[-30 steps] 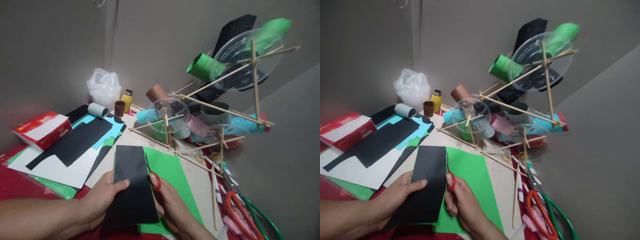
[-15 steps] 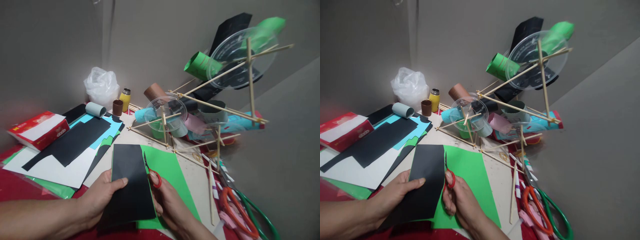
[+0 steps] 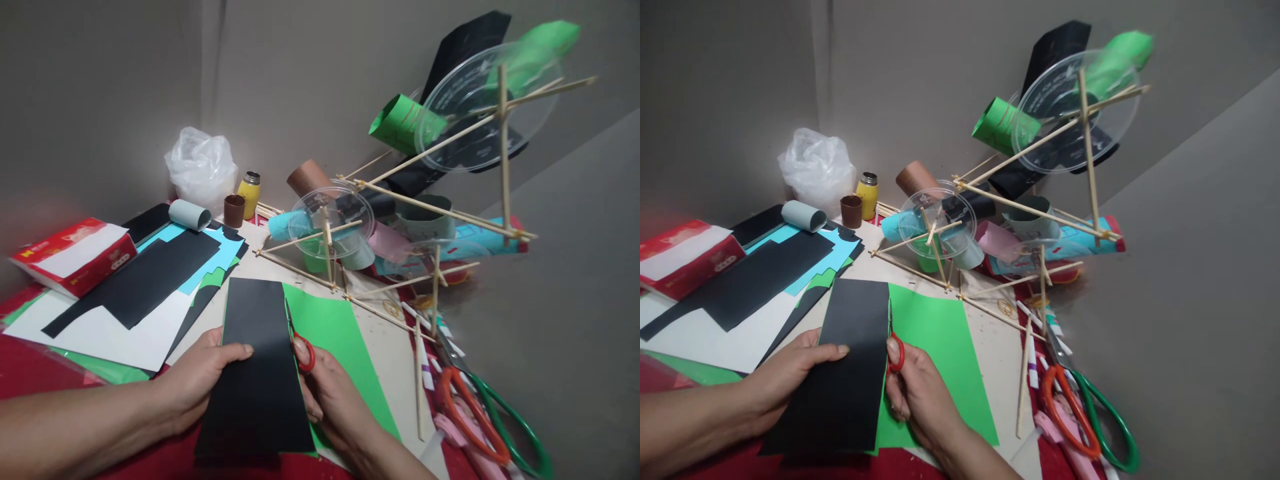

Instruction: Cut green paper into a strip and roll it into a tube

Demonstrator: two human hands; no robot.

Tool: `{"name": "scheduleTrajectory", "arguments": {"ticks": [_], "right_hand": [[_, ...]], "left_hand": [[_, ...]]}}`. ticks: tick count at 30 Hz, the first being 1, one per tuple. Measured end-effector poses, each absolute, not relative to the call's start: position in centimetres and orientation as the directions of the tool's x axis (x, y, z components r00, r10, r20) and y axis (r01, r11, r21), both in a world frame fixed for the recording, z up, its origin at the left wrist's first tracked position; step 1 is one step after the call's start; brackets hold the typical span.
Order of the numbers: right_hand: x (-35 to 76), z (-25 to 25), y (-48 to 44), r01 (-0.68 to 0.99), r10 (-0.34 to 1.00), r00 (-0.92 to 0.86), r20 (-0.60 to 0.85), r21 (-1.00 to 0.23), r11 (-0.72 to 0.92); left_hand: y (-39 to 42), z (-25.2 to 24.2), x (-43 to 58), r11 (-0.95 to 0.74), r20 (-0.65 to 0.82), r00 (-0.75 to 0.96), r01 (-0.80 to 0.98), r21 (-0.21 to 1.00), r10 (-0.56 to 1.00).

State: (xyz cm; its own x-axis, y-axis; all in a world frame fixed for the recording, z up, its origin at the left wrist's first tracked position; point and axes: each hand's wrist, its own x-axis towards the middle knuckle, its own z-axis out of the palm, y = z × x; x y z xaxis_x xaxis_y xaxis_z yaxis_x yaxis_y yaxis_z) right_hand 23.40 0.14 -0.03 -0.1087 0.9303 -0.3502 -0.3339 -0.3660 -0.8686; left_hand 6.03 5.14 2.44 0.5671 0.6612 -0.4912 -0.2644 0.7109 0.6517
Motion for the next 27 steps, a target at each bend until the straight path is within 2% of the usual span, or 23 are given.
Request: {"name": "scheduleTrajectory", "arguments": {"ticks": [6,11,21,27], "right_hand": [[23.6,-0.3,0.0,-0.291,0.928,-0.094,-0.36,-0.882,-0.372],[23.7,-0.3,0.1,-0.263,0.925,-0.092,-0.369,-0.887,-0.38],[23.3,-0.1,0.1,-0.281,0.942,-0.091,-0.322,-0.9,-0.334],[23.4,-0.2,0.0,-0.266,0.94,-0.071,-0.335,-0.902,-0.341]], "left_hand": [[5.9,2.4,5.6,0.714,-0.463,0.628,-0.223,0.663,0.626],[6.5,2.5,5.6,0.717,-0.52,0.548,-0.234,0.656,0.655],[5.8,2.1,6.4,0.619,-0.459,0.495,-0.224,0.753,0.738],[5.4,2.4,6.4,0.624,-0.471,0.473,-0.241,0.744,0.744]]}}
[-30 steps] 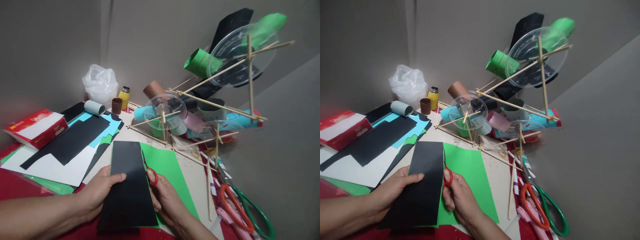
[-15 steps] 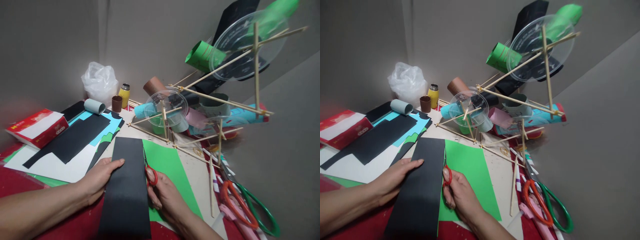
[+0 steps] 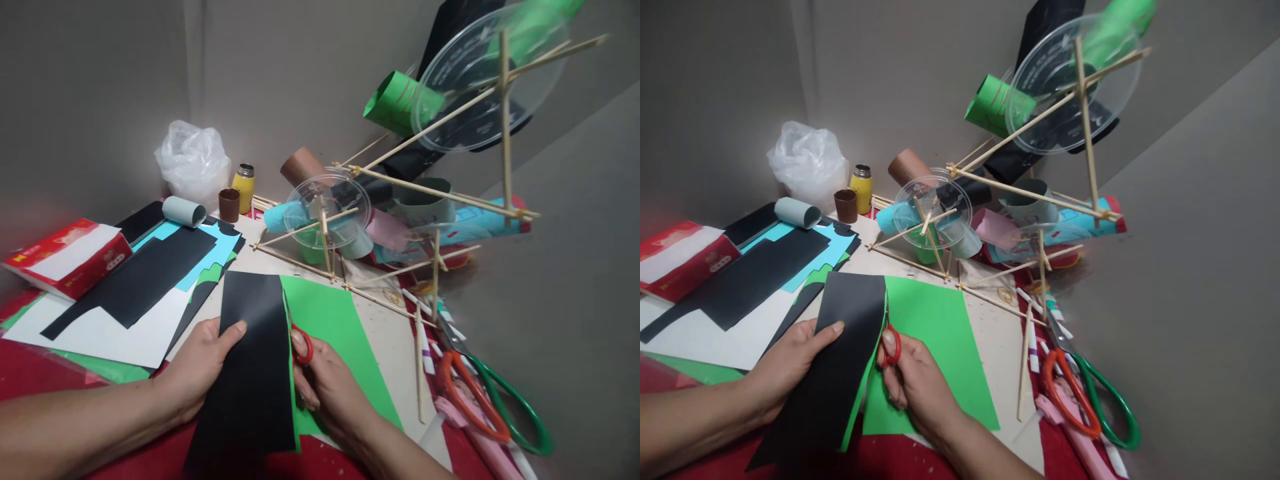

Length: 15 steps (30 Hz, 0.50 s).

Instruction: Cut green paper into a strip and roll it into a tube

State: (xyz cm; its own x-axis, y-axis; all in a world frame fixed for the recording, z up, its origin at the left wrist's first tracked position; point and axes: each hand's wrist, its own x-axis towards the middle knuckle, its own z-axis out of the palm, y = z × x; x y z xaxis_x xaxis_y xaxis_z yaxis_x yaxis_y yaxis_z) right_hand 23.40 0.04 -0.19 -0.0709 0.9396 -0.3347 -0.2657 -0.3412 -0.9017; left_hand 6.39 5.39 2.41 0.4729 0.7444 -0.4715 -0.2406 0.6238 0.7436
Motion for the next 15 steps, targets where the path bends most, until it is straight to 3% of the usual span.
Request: {"name": "scheduleTrajectory", "arguments": {"ticks": [15], "right_hand": [[23.09,0.09,0.1,-0.264,0.949,-0.064,-0.309,-0.912,-0.314]], "left_hand": [[4.88,2.54,6.19,0.651,-0.491,0.513,-0.19,0.735,0.704]]}}
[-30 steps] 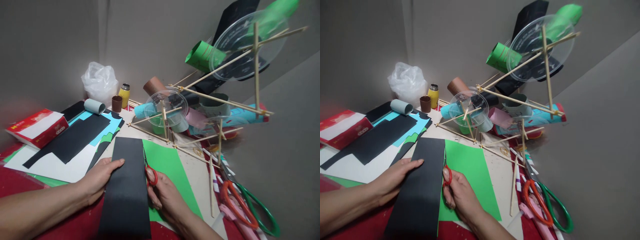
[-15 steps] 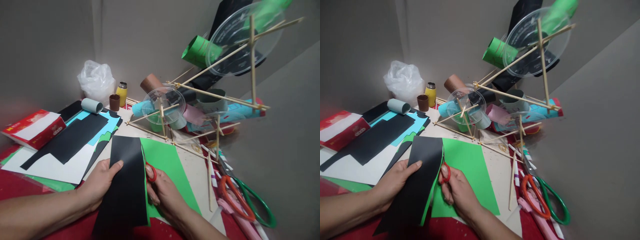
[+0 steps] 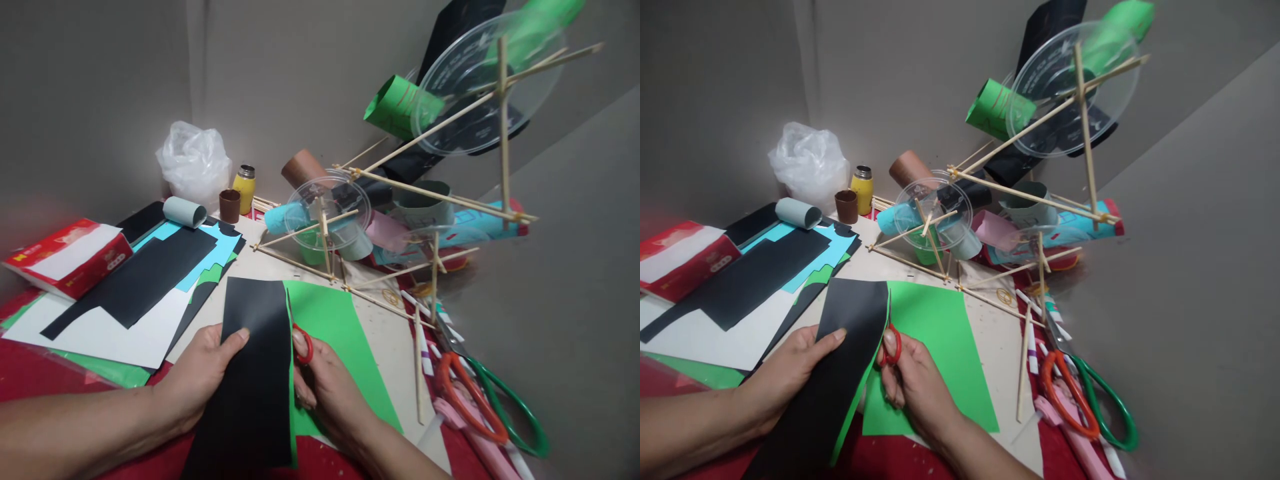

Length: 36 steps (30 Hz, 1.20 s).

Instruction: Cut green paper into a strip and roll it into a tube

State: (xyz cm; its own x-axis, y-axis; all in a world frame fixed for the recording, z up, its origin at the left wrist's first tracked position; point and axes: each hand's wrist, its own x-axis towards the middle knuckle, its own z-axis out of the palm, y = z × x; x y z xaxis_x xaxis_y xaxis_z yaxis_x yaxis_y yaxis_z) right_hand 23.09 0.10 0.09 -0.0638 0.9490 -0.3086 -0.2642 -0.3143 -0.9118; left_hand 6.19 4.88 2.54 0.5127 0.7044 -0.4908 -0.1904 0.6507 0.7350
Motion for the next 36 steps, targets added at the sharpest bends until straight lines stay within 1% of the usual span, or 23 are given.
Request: {"name": "scheduleTrajectory", "arguments": {"ticks": [6,9,18,29,33,36], "right_hand": [[23.1,0.2,0.1,-0.239,0.947,-0.024,-0.322,-0.917,-0.318],[23.2,0.0,0.1,-0.238,0.944,-0.028,-0.328,-0.915,-0.325],[24.0,1.0,0.6,-0.172,0.952,-0.059,-0.299,-0.937,-0.305],[24.0,0.0,0.6,-0.235,0.955,-0.045,-0.293,-0.926,-0.295],[23.9,0.5,0.8,-0.191,0.962,-0.045,-0.269,-0.943,-0.273],[24.2,0.9,1.0,-0.151,0.964,-0.057,-0.261,-0.952,-0.267]], "left_hand": [[4.9,2.7,6.2,0.661,-0.494,0.524,-0.193,0.725,0.694],[4.9,2.6,6.1,0.665,-0.505,0.516,-0.182,0.724,0.691],[4.9,2.4,5.9,0.647,-0.472,0.55,-0.172,0.743,0.689],[4.8,2.3,5.9,0.61,-0.457,0.514,-0.173,0.774,0.726],[4.6,2.3,5.8,0.6,-0.429,0.536,-0.192,0.777,0.727],[4.6,2.2,5.7,0.614,-0.435,0.548,-0.194,0.765,0.715]]}}
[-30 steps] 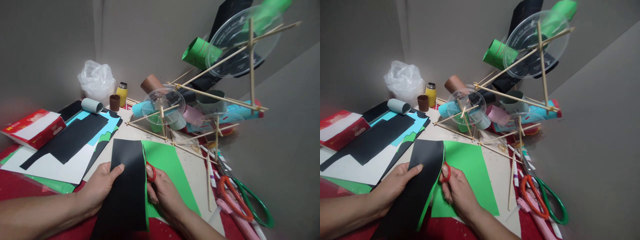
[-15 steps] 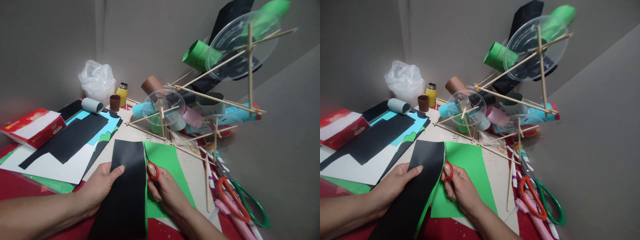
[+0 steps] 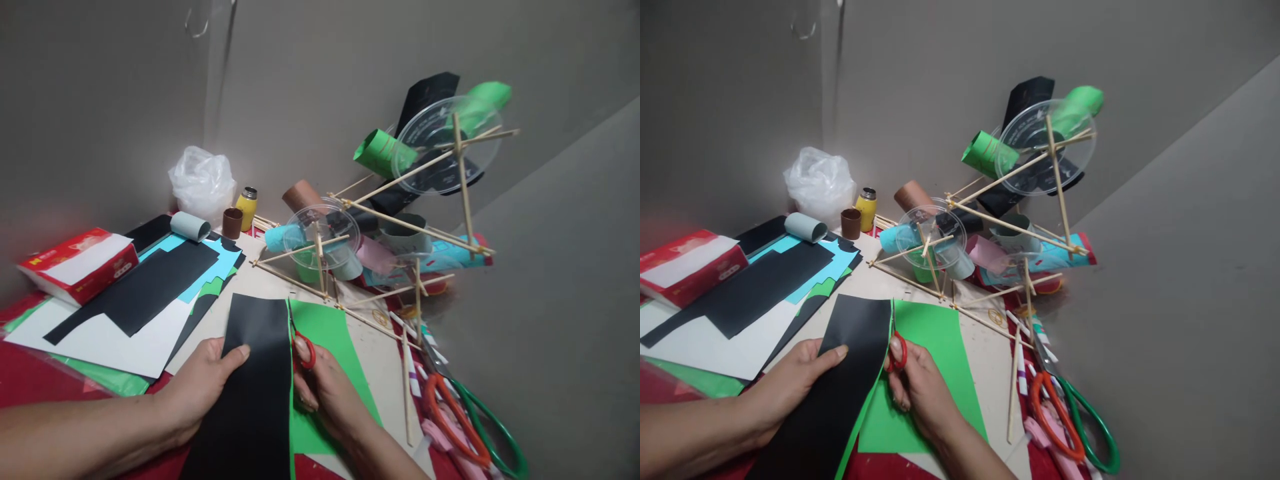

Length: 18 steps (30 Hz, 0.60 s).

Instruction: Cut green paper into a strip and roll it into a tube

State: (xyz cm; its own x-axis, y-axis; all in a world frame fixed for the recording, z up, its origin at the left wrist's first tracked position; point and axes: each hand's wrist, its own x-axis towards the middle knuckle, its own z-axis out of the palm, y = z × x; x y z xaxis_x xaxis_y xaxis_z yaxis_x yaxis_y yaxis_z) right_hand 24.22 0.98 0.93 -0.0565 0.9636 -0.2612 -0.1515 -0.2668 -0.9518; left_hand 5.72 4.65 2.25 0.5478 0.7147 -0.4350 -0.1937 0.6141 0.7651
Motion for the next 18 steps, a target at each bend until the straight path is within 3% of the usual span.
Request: {"name": "scheduleTrajectory", "arguments": {"ticks": [10,18], "right_hand": [[25.2,0.8,1.2,-0.109,0.957,-0.035,-0.287,-0.951,-0.289],[25.7,0.1,1.6,-0.187,0.96,0.028,-0.28,-0.944,-0.27]], "left_hand": [[5.0,1.9,5.5,0.604,-0.433,0.534,-0.195,0.773,0.726],[5.6,2.3,5.3,0.579,-0.376,0.535,-0.279,0.766,0.756]]}}
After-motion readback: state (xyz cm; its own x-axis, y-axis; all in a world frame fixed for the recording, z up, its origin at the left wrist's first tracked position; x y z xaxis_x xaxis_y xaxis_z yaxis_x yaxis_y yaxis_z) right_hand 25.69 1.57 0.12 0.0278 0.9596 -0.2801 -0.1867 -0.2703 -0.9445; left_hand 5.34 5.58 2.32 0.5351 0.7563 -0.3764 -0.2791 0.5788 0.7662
